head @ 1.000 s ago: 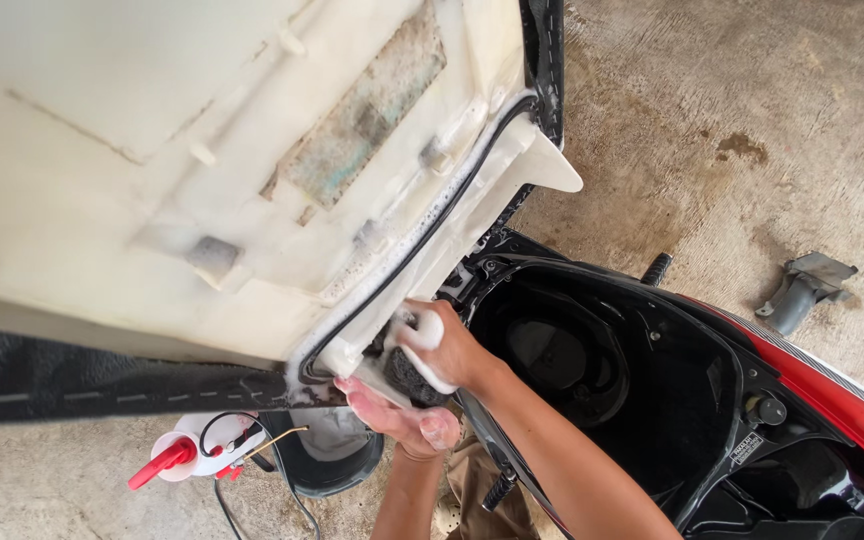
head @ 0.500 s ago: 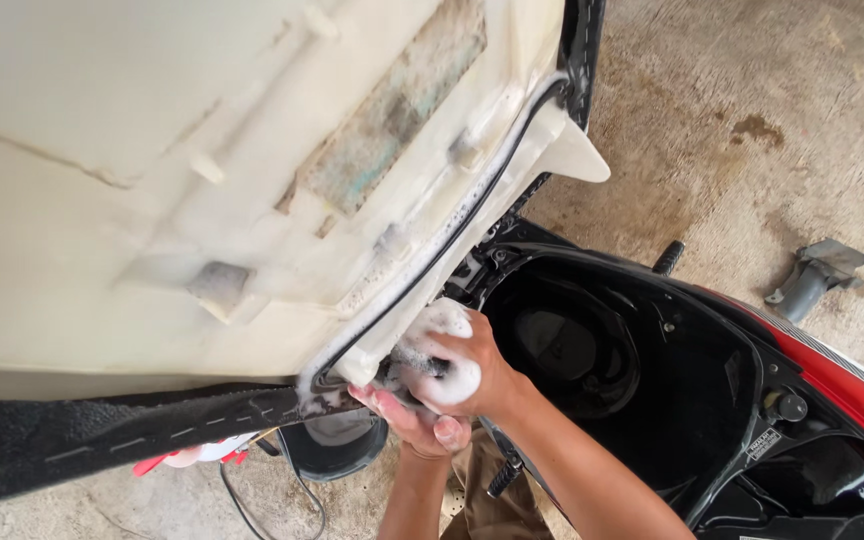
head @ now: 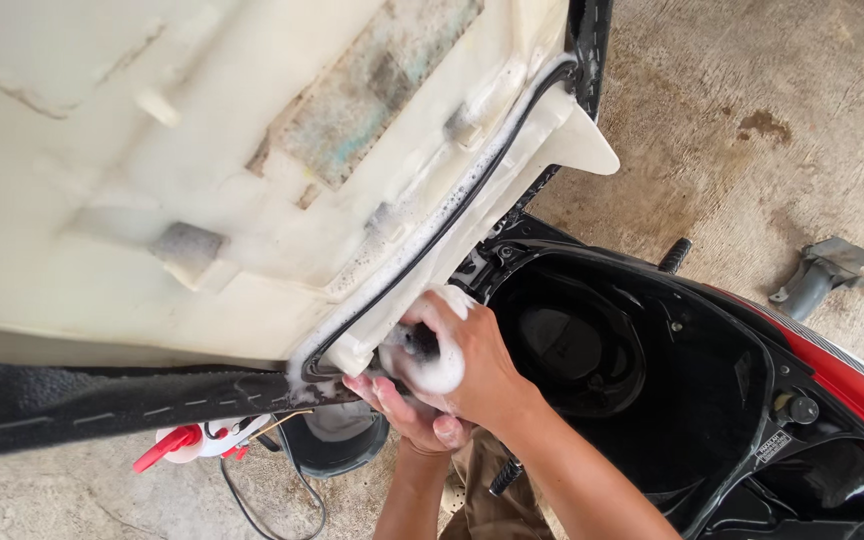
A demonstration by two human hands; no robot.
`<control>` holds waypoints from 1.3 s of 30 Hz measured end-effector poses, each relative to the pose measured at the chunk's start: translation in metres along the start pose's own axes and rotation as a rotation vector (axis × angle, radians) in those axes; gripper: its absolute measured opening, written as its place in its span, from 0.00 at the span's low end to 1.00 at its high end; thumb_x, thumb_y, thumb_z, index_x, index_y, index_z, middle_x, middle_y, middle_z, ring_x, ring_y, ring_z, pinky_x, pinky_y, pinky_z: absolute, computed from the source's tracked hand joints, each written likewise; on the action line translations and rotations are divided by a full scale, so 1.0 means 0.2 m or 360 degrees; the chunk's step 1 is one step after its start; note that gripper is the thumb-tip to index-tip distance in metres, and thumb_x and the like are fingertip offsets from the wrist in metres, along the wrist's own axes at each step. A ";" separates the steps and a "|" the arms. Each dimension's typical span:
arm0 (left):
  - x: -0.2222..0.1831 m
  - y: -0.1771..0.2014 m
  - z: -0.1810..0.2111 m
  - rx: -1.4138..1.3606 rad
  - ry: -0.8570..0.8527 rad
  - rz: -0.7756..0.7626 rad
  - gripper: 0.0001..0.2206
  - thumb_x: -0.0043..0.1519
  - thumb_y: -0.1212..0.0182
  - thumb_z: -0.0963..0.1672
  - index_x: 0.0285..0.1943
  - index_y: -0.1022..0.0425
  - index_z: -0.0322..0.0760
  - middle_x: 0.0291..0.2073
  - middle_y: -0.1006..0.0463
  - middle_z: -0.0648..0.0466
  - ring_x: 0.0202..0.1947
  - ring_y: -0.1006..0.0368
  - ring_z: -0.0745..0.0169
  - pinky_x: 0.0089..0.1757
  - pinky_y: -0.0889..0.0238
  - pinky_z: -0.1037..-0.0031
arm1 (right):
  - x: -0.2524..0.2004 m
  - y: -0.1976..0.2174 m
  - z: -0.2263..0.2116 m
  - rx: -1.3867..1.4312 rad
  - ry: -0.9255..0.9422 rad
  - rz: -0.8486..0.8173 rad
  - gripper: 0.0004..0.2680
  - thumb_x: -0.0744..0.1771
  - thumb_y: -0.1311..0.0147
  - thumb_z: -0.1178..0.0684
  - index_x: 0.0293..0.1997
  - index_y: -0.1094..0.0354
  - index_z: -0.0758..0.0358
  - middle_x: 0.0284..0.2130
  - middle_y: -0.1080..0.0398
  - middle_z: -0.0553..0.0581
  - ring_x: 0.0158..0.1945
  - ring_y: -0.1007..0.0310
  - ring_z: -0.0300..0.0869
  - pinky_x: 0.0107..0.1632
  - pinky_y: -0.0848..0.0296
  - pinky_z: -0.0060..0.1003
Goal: The person scrubs the underside of a removed motorcycle seat with a soapy sponge, focusing on the edges and crevices. The person repeatedly dips the sponge into a bucket of soapy water to maintain suds while cleaning the plastic surface.
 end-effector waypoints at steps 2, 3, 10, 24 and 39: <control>0.02 -0.02 0.01 0.0100 -0.0054 0.0038 0.34 0.72 0.70 0.55 0.82 0.64 0.30 0.79 0.63 0.36 0.81 0.71 0.36 0.73 0.66 0.36 | 0.02 0.03 -0.06 -0.0171 0.0197 0.0035 0.14 0.59 0.34 0.52 0.43 0.33 0.61 0.33 0.26 0.58 0.36 0.23 0.54 0.40 0.25 0.42; 0.05 -0.04 0.02 0.0173 -0.0122 0.0072 0.34 0.72 0.71 0.54 0.82 0.63 0.27 0.78 0.62 0.33 0.80 0.69 0.31 0.71 0.61 0.35 | 0.02 0.04 -0.10 -0.0273 0.0194 0.0068 0.14 0.58 0.34 0.51 0.42 0.34 0.62 0.32 0.27 0.58 0.35 0.23 0.54 0.39 0.25 0.43; 0.19 -0.01 0.10 0.0780 -0.0509 0.0114 0.34 0.70 0.59 0.51 0.79 0.73 0.37 0.78 0.59 0.36 0.81 0.60 0.33 0.71 0.58 0.37 | 0.11 0.01 -0.19 -0.0386 -0.0305 -0.0133 0.16 0.58 0.32 0.48 0.40 0.33 0.65 0.27 0.24 0.57 0.27 0.21 0.52 0.31 0.25 0.42; 0.04 -0.09 -0.02 -0.0010 -0.0181 0.0224 0.31 0.74 0.74 0.54 0.83 0.61 0.32 0.82 0.65 0.45 0.83 0.68 0.46 0.76 0.66 0.47 | -0.09 -0.29 0.50 0.1319 -0.0625 -0.0038 0.17 0.65 0.43 0.57 0.61 0.37 0.65 0.46 0.27 0.55 0.47 0.28 0.40 0.51 0.27 0.36; -0.02 -0.04 0.00 -0.0082 -0.0113 0.0122 0.33 0.72 0.69 0.55 0.83 0.62 0.34 0.82 0.66 0.44 0.83 0.69 0.42 0.76 0.66 0.45 | -0.06 -0.10 0.25 0.1389 -0.0828 -0.0216 0.20 0.66 0.44 0.48 0.64 0.39 0.67 0.44 0.28 0.56 0.42 0.26 0.42 0.39 0.21 0.44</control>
Point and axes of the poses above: each hand's wrist, its own x-axis towards the middle knuckle, its own y-axis out of the back of the hand, z = x × y, the point moved 2 cm from there along x, towards the middle knuckle
